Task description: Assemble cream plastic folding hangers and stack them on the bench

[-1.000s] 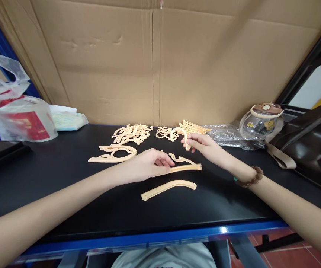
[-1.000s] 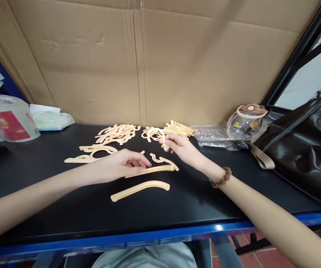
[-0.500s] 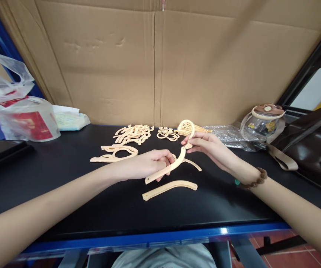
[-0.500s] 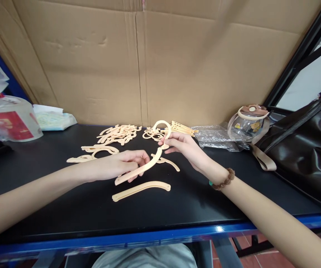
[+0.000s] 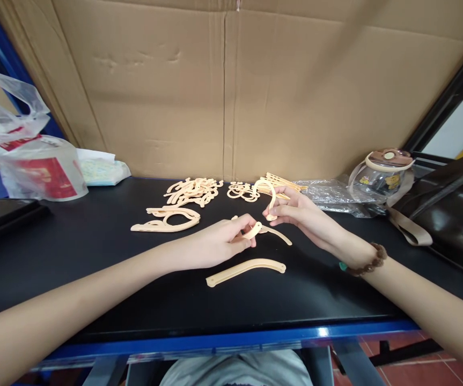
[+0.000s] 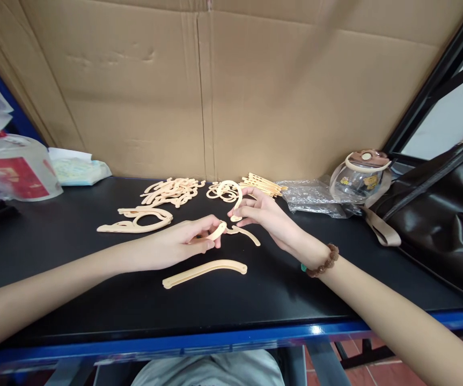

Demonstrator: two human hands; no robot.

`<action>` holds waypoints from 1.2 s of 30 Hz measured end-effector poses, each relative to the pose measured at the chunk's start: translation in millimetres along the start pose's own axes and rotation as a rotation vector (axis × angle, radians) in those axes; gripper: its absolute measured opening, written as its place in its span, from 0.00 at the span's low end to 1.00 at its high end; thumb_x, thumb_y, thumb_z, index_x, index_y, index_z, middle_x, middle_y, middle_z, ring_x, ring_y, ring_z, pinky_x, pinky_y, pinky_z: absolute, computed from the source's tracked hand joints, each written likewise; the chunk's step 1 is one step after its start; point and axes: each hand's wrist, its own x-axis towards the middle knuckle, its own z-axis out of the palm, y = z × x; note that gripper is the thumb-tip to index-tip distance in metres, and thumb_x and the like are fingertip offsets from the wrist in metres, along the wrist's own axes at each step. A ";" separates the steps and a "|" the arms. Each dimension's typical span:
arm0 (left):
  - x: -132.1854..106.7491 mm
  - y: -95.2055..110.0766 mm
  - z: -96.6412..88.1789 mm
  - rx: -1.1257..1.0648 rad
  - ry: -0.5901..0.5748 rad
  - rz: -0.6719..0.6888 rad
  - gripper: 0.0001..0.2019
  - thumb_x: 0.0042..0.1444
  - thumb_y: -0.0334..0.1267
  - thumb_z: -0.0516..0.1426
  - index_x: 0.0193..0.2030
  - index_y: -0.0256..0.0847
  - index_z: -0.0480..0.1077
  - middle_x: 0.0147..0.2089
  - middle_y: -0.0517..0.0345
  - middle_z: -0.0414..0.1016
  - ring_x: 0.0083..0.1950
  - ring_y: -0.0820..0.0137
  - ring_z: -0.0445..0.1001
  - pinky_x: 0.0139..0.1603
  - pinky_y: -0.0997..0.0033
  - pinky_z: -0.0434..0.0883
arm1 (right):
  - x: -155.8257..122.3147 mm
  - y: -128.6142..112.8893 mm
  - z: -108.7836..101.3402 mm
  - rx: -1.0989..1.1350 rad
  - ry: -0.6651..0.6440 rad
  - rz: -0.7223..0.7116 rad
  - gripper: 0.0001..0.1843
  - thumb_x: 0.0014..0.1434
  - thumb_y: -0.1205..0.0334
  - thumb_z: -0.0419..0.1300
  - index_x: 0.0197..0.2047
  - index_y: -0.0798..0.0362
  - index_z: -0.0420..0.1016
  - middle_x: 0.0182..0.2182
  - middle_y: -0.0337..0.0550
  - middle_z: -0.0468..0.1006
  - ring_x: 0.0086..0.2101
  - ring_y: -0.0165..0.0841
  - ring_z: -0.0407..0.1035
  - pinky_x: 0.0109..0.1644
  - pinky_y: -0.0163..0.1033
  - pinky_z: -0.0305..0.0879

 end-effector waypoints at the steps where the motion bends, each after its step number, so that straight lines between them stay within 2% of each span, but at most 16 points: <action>1: -0.3 1.3 0.9 0.027 0.005 0.004 0.05 0.64 0.39 0.47 0.40 0.42 0.61 0.39 0.61 0.70 0.40 0.71 0.68 0.40 0.72 0.64 | -0.8 -0.6 0.6 0.001 0.006 0.009 0.22 0.51 0.68 0.63 0.49 0.49 0.64 0.30 0.34 0.76 0.36 0.28 0.72 0.40 0.33 0.68; 4: -1.7 7.2 3.7 0.146 0.015 -0.047 0.04 0.63 0.37 0.45 0.39 0.43 0.58 0.32 0.64 0.66 0.32 0.72 0.65 0.33 0.72 0.61 | -3.2 -1.2 2.9 0.034 -0.025 0.047 0.30 0.52 0.70 0.63 0.57 0.50 0.61 0.31 0.34 0.76 0.34 0.26 0.71 0.40 0.31 0.67; 7: -1.4 11.2 8.5 0.278 0.060 -0.132 0.09 0.65 0.45 0.45 0.42 0.44 0.60 0.27 0.65 0.64 0.28 0.70 0.65 0.28 0.72 0.56 | -5.5 -0.2 5.6 0.097 -0.083 0.095 0.38 0.53 0.70 0.63 0.64 0.48 0.55 0.33 0.35 0.76 0.35 0.25 0.71 0.44 0.33 0.68; 10: 1.2 9.0 15.2 0.402 0.144 -0.123 0.16 0.64 0.52 0.44 0.39 0.42 0.63 0.26 0.63 0.65 0.28 0.68 0.67 0.27 0.71 0.55 | -6.0 2.8 6.5 0.126 -0.135 0.127 0.40 0.52 0.70 0.65 0.64 0.44 0.54 0.36 0.35 0.75 0.36 0.26 0.73 0.44 0.34 0.70; 13: 3.5 4.5 20.8 0.491 0.208 -0.101 0.20 0.64 0.55 0.45 0.33 0.41 0.64 0.23 0.63 0.63 0.25 0.70 0.65 0.26 0.71 0.52 | -4.3 7.4 5.0 0.130 -0.200 0.144 0.38 0.51 0.70 0.66 0.62 0.44 0.58 0.38 0.36 0.75 0.35 0.27 0.73 0.40 0.33 0.72; 16: 3.6 3.0 24.2 0.496 0.237 -0.110 0.21 0.64 0.55 0.44 0.30 0.41 0.64 0.21 0.63 0.62 0.23 0.70 0.63 0.26 0.72 0.50 | -2.3 10.9 3.7 0.151 -0.228 0.149 0.35 0.51 0.71 0.66 0.60 0.46 0.61 0.37 0.36 0.74 0.34 0.26 0.73 0.39 0.30 0.73; 22: 4.2 2.1 30.4 0.470 0.315 -0.104 0.24 0.62 0.57 0.45 0.29 0.41 0.66 0.19 0.64 0.60 0.21 0.73 0.59 0.25 0.72 0.49 | -1.1 12.1 5.7 0.222 -0.244 0.221 0.32 0.53 0.71 0.64 0.60 0.50 0.61 0.38 0.39 0.77 0.39 0.28 0.75 0.48 0.35 0.73; 26: 4.9 -0.5 32.9 0.437 0.376 -0.113 0.24 0.60 0.59 0.48 0.28 0.40 0.68 0.19 0.65 0.57 0.21 0.74 0.57 0.25 0.72 0.48 | -1.3 12.1 6.4 0.204 -0.234 0.244 0.31 0.53 0.70 0.65 0.59 0.51 0.62 0.41 0.42 0.79 0.41 0.30 0.76 0.49 0.37 0.73; 33: 0.2 0.1 30.2 0.378 0.351 -0.037 0.21 0.64 0.51 0.45 0.29 0.40 0.69 0.16 0.66 0.56 0.20 0.74 0.57 0.26 0.73 0.50 | -3.8 8.4 9.8 0.199 -0.240 0.295 0.31 0.54 0.69 0.65 0.59 0.51 0.62 0.42 0.43 0.80 0.38 0.30 0.77 0.47 0.38 0.75; 36: 0.4 0.4 30.1 0.399 0.337 -0.049 0.22 0.65 0.50 0.45 0.30 0.39 0.71 0.17 0.65 0.58 0.21 0.74 0.58 0.26 0.72 0.50 | -3.1 9.4 9.4 0.179 -0.228 0.293 0.30 0.54 0.69 0.65 0.59 0.52 0.63 0.41 0.43 0.80 0.37 0.30 0.77 0.46 0.38 0.75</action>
